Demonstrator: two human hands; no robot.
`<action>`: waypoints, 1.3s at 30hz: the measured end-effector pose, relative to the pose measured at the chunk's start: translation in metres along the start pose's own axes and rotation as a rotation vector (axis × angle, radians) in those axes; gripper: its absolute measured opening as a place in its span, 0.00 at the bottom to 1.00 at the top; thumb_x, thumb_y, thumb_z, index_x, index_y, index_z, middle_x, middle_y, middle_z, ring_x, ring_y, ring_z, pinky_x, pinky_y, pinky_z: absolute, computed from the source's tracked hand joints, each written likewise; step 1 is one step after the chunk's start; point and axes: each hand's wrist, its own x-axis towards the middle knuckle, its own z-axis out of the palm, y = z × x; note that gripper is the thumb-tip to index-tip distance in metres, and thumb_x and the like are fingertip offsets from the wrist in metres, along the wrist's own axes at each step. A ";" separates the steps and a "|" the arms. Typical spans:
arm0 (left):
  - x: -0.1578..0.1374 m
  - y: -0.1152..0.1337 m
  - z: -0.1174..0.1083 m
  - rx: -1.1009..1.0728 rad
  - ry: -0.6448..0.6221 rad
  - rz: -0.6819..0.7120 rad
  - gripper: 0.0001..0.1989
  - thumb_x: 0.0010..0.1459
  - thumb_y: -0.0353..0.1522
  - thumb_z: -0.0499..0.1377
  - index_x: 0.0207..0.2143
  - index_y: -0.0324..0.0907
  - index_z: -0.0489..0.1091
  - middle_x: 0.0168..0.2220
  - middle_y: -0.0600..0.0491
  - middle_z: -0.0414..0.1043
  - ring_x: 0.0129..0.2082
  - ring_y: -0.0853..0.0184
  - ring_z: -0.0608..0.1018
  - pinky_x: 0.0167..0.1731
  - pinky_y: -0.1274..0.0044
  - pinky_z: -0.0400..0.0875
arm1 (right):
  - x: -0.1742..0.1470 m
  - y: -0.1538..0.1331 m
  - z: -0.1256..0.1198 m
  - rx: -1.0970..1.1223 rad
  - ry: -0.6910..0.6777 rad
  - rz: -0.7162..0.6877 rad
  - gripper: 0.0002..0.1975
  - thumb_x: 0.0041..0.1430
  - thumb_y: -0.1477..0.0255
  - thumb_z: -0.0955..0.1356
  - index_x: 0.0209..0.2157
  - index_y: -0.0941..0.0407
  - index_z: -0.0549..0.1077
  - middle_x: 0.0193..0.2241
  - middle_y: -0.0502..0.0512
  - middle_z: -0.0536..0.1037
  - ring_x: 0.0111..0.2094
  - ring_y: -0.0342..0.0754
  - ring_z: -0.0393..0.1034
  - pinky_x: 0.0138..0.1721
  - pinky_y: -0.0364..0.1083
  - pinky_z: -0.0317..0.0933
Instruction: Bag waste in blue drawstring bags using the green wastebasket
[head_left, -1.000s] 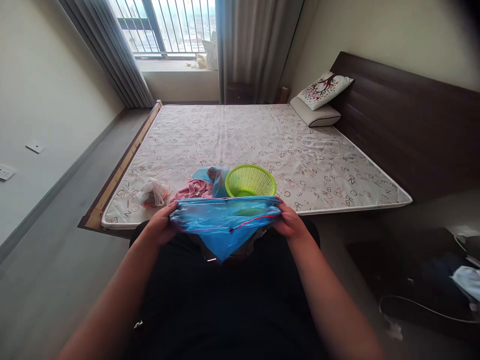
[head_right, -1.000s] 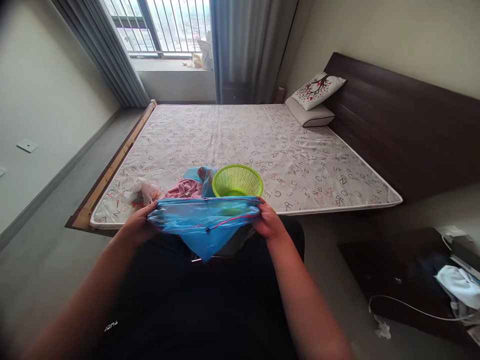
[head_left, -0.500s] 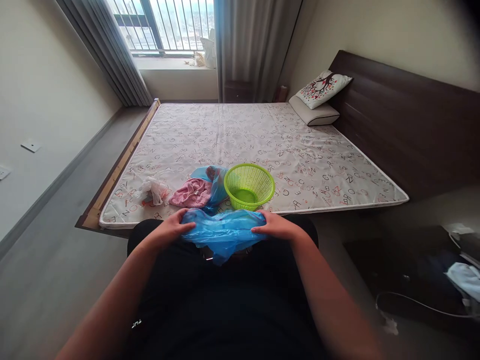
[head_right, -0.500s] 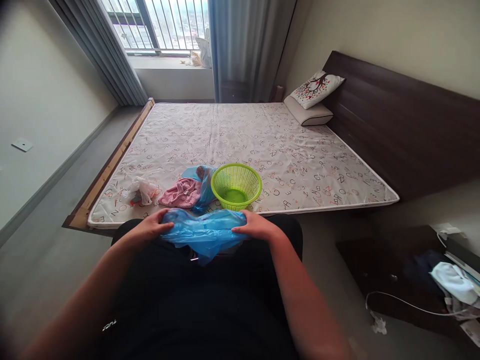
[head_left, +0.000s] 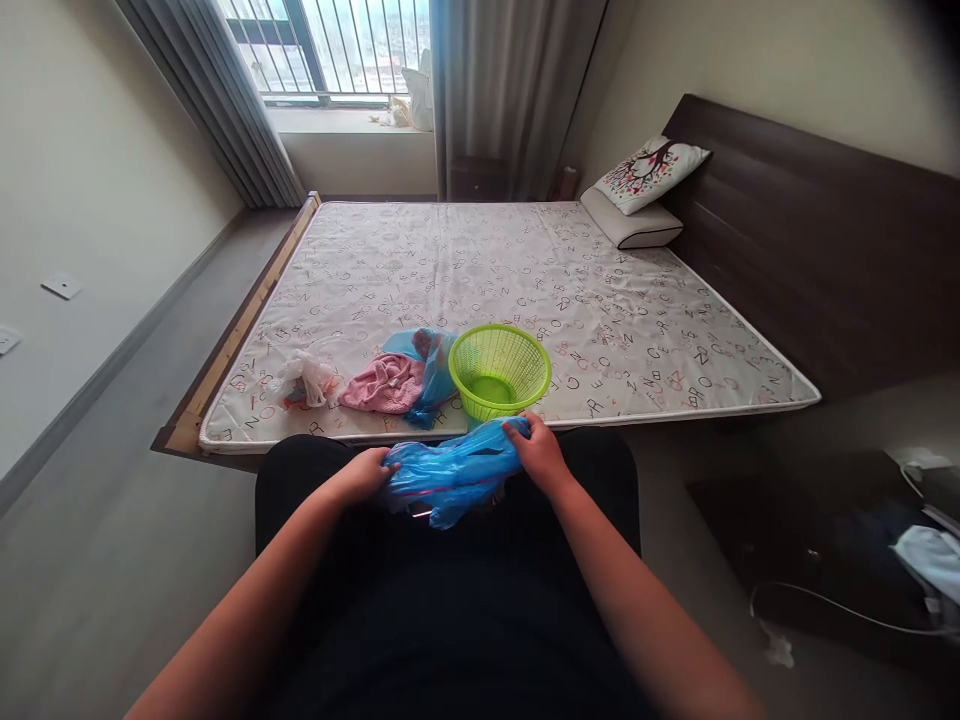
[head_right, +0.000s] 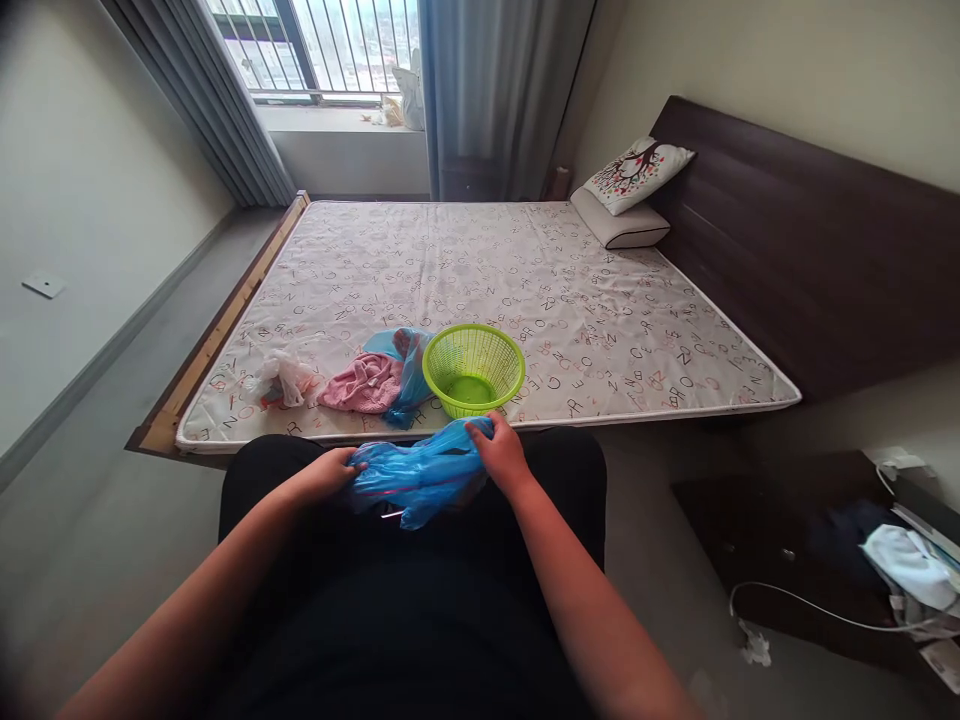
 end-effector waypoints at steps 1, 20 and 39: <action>-0.003 0.002 0.000 -0.138 -0.027 -0.021 0.18 0.59 0.43 0.66 0.45 0.39 0.80 0.40 0.43 0.84 0.41 0.51 0.84 0.41 0.68 0.77 | -0.001 0.000 -0.001 -0.085 -0.088 0.007 0.28 0.58 0.45 0.71 0.46 0.54 0.74 0.39 0.57 0.82 0.42 0.57 0.76 0.44 0.49 0.64; -0.021 0.014 0.008 -0.491 0.023 0.038 0.29 0.47 0.42 0.77 0.49 0.39 0.80 0.44 0.45 0.85 0.43 0.52 0.85 0.42 0.70 0.79 | 0.001 -0.007 0.002 0.789 -0.161 0.258 0.23 0.55 0.48 0.74 0.43 0.50 0.73 0.39 0.55 0.85 0.45 0.56 0.81 0.50 0.54 0.75; -0.033 0.040 0.010 -0.788 0.057 -0.032 0.27 0.43 0.41 0.79 0.44 0.39 0.80 0.36 0.45 0.85 0.36 0.53 0.85 0.39 0.69 0.81 | 0.001 -0.006 -0.005 0.493 -0.258 0.168 0.23 0.54 0.49 0.76 0.39 0.54 0.80 0.40 0.57 0.86 0.47 0.59 0.80 0.53 0.56 0.73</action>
